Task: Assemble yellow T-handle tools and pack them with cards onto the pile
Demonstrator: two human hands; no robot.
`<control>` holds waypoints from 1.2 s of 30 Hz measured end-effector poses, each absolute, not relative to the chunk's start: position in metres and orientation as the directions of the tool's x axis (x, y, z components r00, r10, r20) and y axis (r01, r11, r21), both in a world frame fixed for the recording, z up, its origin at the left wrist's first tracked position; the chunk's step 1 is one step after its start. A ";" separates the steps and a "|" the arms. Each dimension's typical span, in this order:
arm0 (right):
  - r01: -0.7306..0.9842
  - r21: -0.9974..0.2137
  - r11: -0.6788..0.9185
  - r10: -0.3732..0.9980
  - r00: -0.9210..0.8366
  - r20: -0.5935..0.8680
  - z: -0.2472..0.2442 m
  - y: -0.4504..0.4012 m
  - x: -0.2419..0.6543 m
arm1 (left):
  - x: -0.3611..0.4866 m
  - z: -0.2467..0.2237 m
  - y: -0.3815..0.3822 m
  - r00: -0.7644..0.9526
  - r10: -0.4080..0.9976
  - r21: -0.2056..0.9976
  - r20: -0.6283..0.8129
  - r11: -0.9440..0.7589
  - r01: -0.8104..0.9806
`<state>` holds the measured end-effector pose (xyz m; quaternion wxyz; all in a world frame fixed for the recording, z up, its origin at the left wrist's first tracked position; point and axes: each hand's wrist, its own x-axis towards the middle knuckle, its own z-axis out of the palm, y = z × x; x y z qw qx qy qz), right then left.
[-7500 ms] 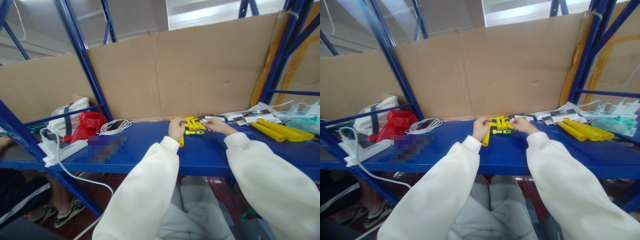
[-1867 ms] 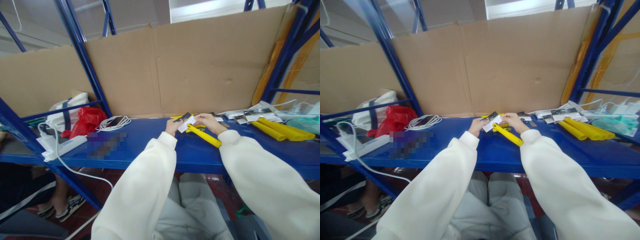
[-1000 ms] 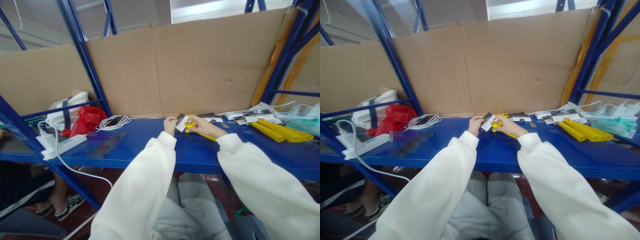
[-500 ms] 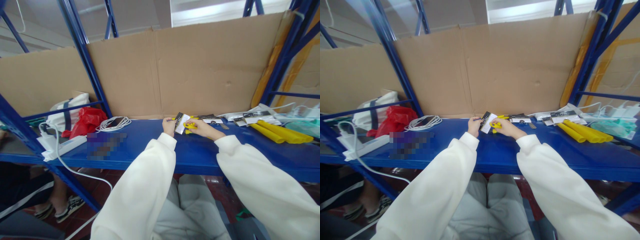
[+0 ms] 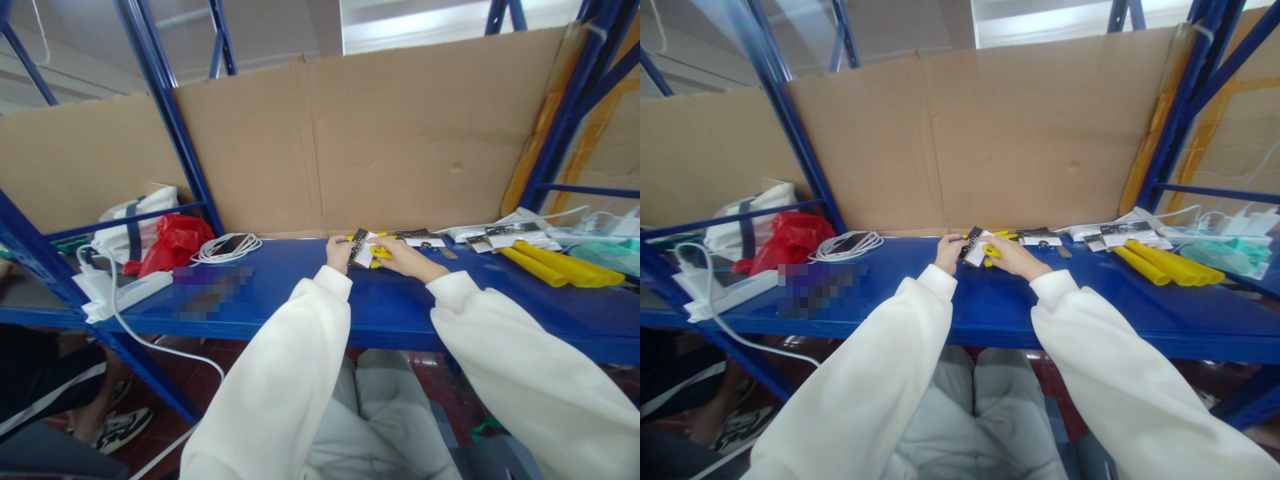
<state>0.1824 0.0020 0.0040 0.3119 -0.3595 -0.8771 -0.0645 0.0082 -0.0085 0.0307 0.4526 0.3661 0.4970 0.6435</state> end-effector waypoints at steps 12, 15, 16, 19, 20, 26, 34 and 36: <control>0.719 -0.017 0.695 0.596 -0.563 0.573 0.008 -0.006 0.175 | 0.008 0.030 -0.006 -0.370 0.929 0.952 0.011 -0.123 -0.280; 0.717 -0.014 0.697 0.595 -0.568 0.568 0.008 -0.006 0.175 | 0.009 0.031 -0.006 -0.389 0.921 0.948 0.013 -0.135 -0.289; 0.713 -0.018 0.701 0.595 -0.571 0.565 0.008 -0.005 0.175 | 0.009 0.031 -0.006 -0.392 0.920 0.947 0.014 -0.138 -0.290; 0.704 -0.046 0.708 0.604 -0.571 0.556 0.008 -0.006 0.174 | 0.009 0.031 -0.006 -0.395 0.919 0.946 0.018 -0.143 -0.290; 0.705 -0.056 0.707 0.610 -0.567 0.553 0.008 -0.006 0.174 | 0.008 0.031 -0.005 -0.390 0.921 0.947 0.016 -0.140 -0.289; 0.731 -0.065 0.679 0.632 -0.537 0.559 0.006 -0.003 0.178 | 0.005 0.023 0.006 -0.282 0.959 0.951 0.017 -0.103 -0.290; 0.901 -0.016 0.434 0.749 -0.352 0.562 0.015 -0.010 0.190 | 0.005 0.025 0.000 -0.321 0.946 0.972 0.034 -0.106 -0.210; 0.939 0.005 0.344 0.783 -0.289 0.550 0.019 -0.012 0.195 | 0.006 0.028 -0.005 -0.311 0.950 0.975 0.021 -0.088 -0.204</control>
